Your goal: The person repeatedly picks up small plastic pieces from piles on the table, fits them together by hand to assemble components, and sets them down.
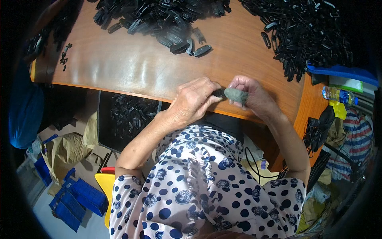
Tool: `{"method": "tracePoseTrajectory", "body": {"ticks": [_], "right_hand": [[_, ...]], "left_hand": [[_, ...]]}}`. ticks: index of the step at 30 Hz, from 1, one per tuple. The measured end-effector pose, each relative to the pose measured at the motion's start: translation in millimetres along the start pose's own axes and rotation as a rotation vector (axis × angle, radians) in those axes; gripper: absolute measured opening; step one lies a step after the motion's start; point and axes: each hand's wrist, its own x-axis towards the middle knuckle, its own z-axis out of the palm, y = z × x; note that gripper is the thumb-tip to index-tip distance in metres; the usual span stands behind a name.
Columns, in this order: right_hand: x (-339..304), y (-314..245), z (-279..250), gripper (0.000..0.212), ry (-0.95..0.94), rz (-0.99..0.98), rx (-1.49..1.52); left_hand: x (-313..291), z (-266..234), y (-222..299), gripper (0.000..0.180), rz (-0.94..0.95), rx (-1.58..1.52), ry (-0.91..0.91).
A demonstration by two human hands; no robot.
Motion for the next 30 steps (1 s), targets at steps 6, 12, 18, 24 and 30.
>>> {"method": "tracePoseTrajectory", "body": {"ticks": [6,12,18,24,30], "right_hand": [[1,-3,-2,0.018,-0.134,0.252,0.389],[12,4,14,0.059,-0.108,-0.582,0.253],[11,-14,25,0.064,-0.209,-0.307,0.806],[12,-9,21,0.054,0.022,-0.301,0.359],[33,-8,-76,0.050,0.463,-0.471,-0.784]], "left_hand": [[6,-3,8,0.019,-0.327,-0.278,-0.141],[15,6,12,0.018,-0.430,-0.780,0.079],[18,21,22,0.022,-0.723,-1.445,0.167],[23,25,5,0.028,-0.678,-1.374,0.042],[41,-9,-15,0.009,-0.408,-0.444,0.162]]}}
